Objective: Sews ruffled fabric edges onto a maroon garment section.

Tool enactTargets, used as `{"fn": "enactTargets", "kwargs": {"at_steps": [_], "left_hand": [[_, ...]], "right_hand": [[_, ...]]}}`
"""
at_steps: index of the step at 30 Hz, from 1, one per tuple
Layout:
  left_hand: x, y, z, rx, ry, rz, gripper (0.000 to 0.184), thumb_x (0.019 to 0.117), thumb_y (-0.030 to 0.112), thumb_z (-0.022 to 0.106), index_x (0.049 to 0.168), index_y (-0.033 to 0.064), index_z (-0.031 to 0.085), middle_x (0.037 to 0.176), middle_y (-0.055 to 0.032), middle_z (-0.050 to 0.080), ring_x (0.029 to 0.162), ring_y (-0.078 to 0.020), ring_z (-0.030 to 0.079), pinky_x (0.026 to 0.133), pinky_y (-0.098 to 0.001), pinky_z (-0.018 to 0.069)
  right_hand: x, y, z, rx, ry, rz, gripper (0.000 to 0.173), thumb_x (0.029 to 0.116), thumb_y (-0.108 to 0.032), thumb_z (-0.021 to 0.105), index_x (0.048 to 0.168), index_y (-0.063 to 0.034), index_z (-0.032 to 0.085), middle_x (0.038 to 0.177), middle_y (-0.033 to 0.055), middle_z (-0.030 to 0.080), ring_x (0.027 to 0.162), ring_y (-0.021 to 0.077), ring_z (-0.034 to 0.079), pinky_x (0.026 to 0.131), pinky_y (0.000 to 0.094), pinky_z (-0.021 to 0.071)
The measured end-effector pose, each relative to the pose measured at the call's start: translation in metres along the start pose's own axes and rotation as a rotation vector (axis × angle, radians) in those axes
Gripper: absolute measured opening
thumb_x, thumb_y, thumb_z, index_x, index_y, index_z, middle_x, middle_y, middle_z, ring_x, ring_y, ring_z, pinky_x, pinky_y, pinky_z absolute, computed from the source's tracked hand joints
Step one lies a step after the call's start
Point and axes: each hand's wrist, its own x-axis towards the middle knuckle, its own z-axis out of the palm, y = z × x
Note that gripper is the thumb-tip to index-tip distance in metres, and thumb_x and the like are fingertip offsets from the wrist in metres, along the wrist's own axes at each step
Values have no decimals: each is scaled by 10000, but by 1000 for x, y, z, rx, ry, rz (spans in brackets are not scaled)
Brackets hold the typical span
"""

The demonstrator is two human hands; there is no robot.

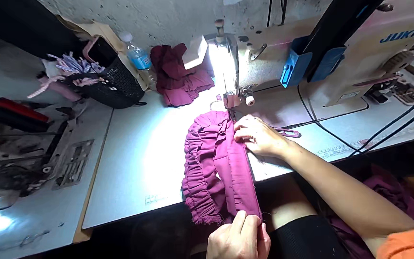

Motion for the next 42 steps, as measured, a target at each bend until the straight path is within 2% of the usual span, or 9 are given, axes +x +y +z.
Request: {"fn": "enactTargets", "kwargs": {"at_steps": [4,7,15,24,28,31,36,39,42], "left_hand": [[4,-2,-2,-10,-14,7,171,896,175,641,779,81,724,627,-24,587,480,-106,517,416,-238,373],[2,-5,0,9,-34,13,184,902,185,633,776,85,722,625,-21,579,476,-112,516,412,-247,371],[-7,-5,20,91,-85,108,219,917,167,600,752,78,714,625,-33,581,463,-139,523,413,-263,393],[-14,-19,53,101,-85,180,229,935,121,574,726,80,657,613,-38,568,476,-142,517,436,-253,397],[9,-33,29,-59,-358,71,258,946,336,614,847,142,753,715,2,692,624,-147,680,512,-326,532],[58,-59,15,-91,-368,-36,308,1017,370,542,911,174,755,744,46,678,650,-107,652,566,-358,535],[159,-108,40,134,-212,-431,510,1083,425,409,886,41,682,792,-127,657,796,-311,665,684,-543,485],[194,-118,55,187,-223,-617,608,1037,566,498,867,-3,629,850,-190,639,873,-387,647,718,-590,461],[210,-128,69,259,-245,-574,444,1056,377,483,1049,-38,642,1057,-268,668,1063,-462,647,826,-656,470]], "right_hand": [[-28,-32,1,129,-2,-54,98,802,-126,676,856,-101,755,1027,55,718,1106,222,644,978,420,499],[-56,-54,7,302,25,-33,129,899,-108,633,894,-67,755,1030,73,732,1104,199,657,988,385,503],[-121,-122,31,507,271,-2,167,1009,-98,577,935,-67,723,1038,62,757,1169,175,670,1207,454,357],[-147,-120,67,425,377,57,158,998,-67,597,1005,-87,753,996,12,764,1183,122,659,1244,427,295],[-147,-115,69,397,369,53,163,998,-68,602,987,-68,765,962,23,772,1165,126,673,1244,402,291],[-144,-117,69,399,371,57,186,986,-51,574,921,-79,745,912,19,760,1119,127,683,1234,397,299],[-145,-122,71,352,386,94,209,1001,-86,570,1003,-119,776,961,1,776,1135,98,670,1167,362,338],[-145,-123,72,329,396,106,216,995,-81,566,1002,-122,778,968,-2,780,1147,96,666,1163,360,330],[-145,-125,72,319,390,126,224,991,-75,563,995,-123,781,964,-1,781,1141,96,670,1160,362,331]]}}
